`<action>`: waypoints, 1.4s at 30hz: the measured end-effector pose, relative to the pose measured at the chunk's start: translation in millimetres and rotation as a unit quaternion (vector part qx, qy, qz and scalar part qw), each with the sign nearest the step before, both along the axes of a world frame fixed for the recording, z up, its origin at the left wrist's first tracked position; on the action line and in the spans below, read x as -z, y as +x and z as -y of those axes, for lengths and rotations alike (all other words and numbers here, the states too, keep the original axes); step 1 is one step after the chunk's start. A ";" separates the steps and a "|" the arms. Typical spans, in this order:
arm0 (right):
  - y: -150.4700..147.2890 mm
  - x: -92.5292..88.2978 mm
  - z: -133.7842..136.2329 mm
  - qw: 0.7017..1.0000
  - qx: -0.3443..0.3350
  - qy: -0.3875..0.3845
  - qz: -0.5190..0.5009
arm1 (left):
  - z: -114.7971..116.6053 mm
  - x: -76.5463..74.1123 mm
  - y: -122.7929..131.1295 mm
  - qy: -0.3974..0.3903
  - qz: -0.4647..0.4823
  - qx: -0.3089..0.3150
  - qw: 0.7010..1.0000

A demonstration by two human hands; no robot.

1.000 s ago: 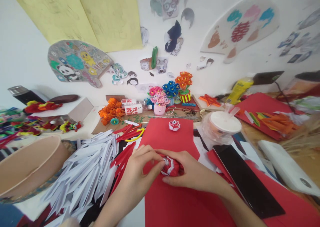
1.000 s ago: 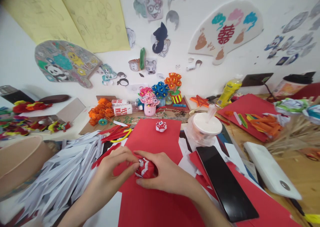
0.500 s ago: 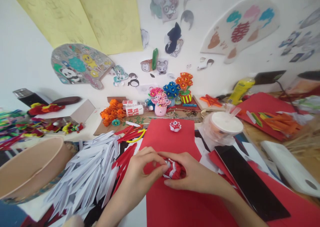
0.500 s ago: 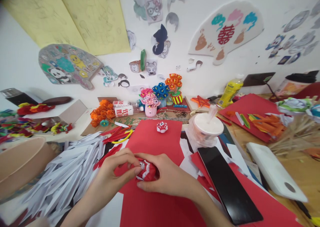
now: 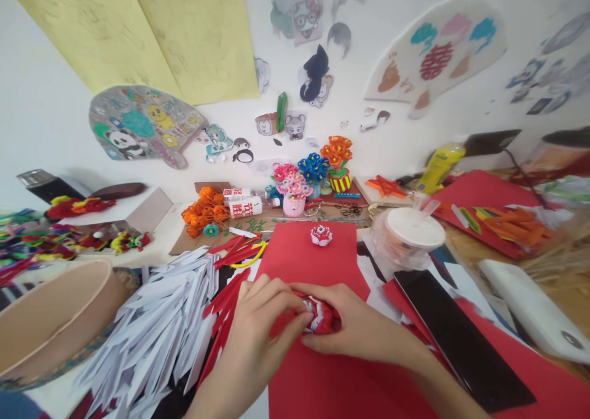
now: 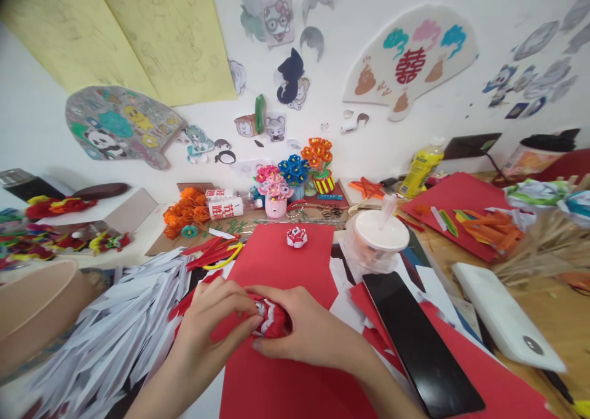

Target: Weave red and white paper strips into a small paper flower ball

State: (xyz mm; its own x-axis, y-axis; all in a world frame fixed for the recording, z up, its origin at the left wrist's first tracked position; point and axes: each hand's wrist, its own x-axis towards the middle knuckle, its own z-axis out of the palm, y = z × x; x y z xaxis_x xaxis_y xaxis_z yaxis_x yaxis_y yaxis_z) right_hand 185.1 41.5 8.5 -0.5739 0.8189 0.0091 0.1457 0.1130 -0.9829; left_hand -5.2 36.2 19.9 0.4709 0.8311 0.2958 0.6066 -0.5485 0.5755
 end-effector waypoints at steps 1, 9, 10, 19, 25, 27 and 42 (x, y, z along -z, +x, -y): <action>-0.1 0.2 -0.3 1.000 0.001 -0.001 -0.002 | -0.1 0.6 -0.1 0.017 -0.016 0.001 1.000; -1.6 0.5 -1.3 1.000 0.009 0.015 -0.004 | 0.5 0.6 3.9 0.028 -0.049 0.013 0.998; -1.7 0.6 -1.3 1.000 0.010 0.016 -0.006 | 1.0 0.8 4.6 0.031 -0.055 0.010 0.998; -2.1 2.5 -0.9 1.000 -0.002 -0.001 -0.019 | 3.3 9.6 6.6 0.082 -0.073 0.007 0.994; -1.0 2.4 -1.1 1.000 0.003 -0.007 -0.023 | 4.5 8.6 6.8 0.049 -0.052 -0.002 0.997; -0.6 3.7 -1.3 1.000 0.015 -0.004 -0.013 | 3.2 8.6 6.5 0.049 -0.048 -0.003 0.998; -1.2 14.4 -1.0 0.997 0.075 -0.028 -0.006 | 0.7 5.0 3.2 0.037 0.029 -0.060 0.997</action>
